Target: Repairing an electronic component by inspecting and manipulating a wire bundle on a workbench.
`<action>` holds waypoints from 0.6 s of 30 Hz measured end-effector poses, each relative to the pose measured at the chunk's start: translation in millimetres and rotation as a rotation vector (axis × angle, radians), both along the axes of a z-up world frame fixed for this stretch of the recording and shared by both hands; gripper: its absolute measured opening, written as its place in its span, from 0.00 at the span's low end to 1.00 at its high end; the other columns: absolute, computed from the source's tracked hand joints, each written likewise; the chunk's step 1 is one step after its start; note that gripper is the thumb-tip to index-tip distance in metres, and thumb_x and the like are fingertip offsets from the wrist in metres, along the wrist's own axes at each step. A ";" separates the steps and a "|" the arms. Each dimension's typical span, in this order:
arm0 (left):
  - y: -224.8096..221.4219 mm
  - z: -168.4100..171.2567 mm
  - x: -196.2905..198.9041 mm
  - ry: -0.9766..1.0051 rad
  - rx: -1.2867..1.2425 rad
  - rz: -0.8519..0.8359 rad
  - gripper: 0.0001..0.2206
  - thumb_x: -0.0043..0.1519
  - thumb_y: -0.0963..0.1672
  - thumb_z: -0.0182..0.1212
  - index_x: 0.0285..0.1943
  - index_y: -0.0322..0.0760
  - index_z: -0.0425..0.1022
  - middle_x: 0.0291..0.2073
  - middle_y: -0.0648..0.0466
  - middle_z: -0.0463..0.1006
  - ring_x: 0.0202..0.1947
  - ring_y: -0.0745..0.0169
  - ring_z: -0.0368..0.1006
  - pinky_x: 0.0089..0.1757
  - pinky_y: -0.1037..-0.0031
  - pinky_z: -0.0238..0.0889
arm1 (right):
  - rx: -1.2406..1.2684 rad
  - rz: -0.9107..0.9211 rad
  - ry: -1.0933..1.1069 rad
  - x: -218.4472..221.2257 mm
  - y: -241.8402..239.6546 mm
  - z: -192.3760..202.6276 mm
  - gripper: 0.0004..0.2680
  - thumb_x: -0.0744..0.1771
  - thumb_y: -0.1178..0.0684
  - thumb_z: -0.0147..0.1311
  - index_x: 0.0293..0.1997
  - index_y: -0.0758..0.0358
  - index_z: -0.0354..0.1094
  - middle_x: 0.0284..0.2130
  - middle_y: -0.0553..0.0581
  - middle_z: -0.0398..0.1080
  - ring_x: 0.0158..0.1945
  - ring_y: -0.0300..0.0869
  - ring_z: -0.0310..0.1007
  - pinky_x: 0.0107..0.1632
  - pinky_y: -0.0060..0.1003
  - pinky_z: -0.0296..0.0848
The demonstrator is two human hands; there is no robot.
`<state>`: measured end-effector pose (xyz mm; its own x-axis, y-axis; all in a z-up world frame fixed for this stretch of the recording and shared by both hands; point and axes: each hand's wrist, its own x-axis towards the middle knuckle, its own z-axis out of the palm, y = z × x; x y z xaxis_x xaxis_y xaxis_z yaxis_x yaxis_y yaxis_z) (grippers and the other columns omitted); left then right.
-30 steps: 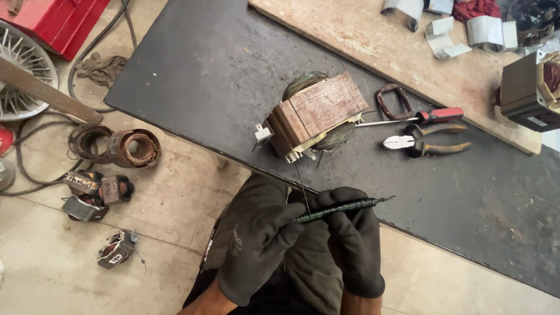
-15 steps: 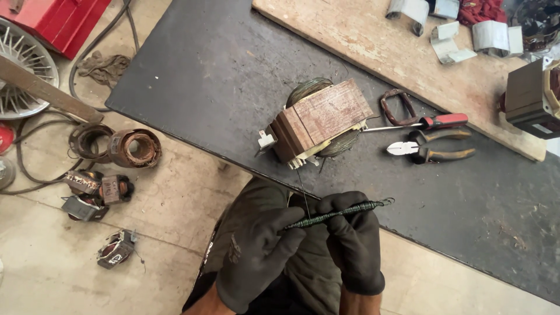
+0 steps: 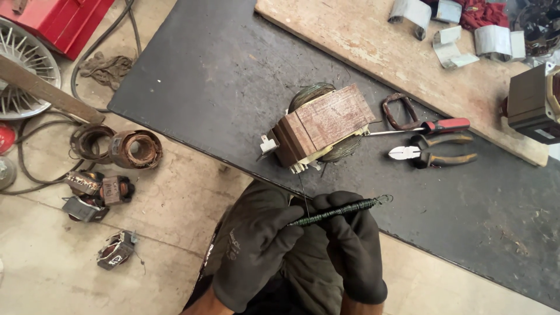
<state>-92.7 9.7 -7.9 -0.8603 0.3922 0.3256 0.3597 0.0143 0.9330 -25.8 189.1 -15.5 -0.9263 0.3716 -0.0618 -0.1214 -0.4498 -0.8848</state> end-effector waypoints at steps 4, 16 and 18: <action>1.7 -2.1 -3.2 0.130 0.023 0.012 0.11 0.67 0.43 0.62 0.56 0.34 0.74 0.50 0.50 0.84 0.49 0.55 0.82 0.52 0.69 0.75 | -0.017 0.063 0.071 -8.1 -7.8 12.2 0.12 0.70 0.55 0.58 0.56 0.70 0.65 0.49 0.65 0.74 0.52 0.52 0.76 0.57 0.48 0.75; 0.2 14.1 -17.4 0.214 -0.161 0.009 0.10 0.67 0.45 0.58 0.51 0.38 0.80 0.44 0.52 0.84 0.45 0.53 0.79 0.51 0.63 0.69 | -0.020 -0.110 -0.076 -15.9 -16.6 10.5 0.08 0.68 0.57 0.58 0.48 0.68 0.65 0.42 0.64 0.74 0.45 0.49 0.76 0.49 0.41 0.74; 1.6 10.0 -17.6 0.196 -0.192 0.021 0.10 0.67 0.46 0.58 0.50 0.40 0.82 0.45 0.54 0.84 0.46 0.54 0.79 0.50 0.65 0.70 | 0.044 -0.063 -0.027 -19.0 -19.1 17.8 0.06 0.70 0.56 0.55 0.47 0.66 0.65 0.42 0.62 0.72 0.47 0.49 0.75 0.51 0.44 0.74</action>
<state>-110.3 11.3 2.1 -0.7967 0.4456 0.4082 0.5309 0.1934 0.8251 -44.8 170.0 2.3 -0.8990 0.4325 -0.0687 -0.1244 -0.4027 -0.9068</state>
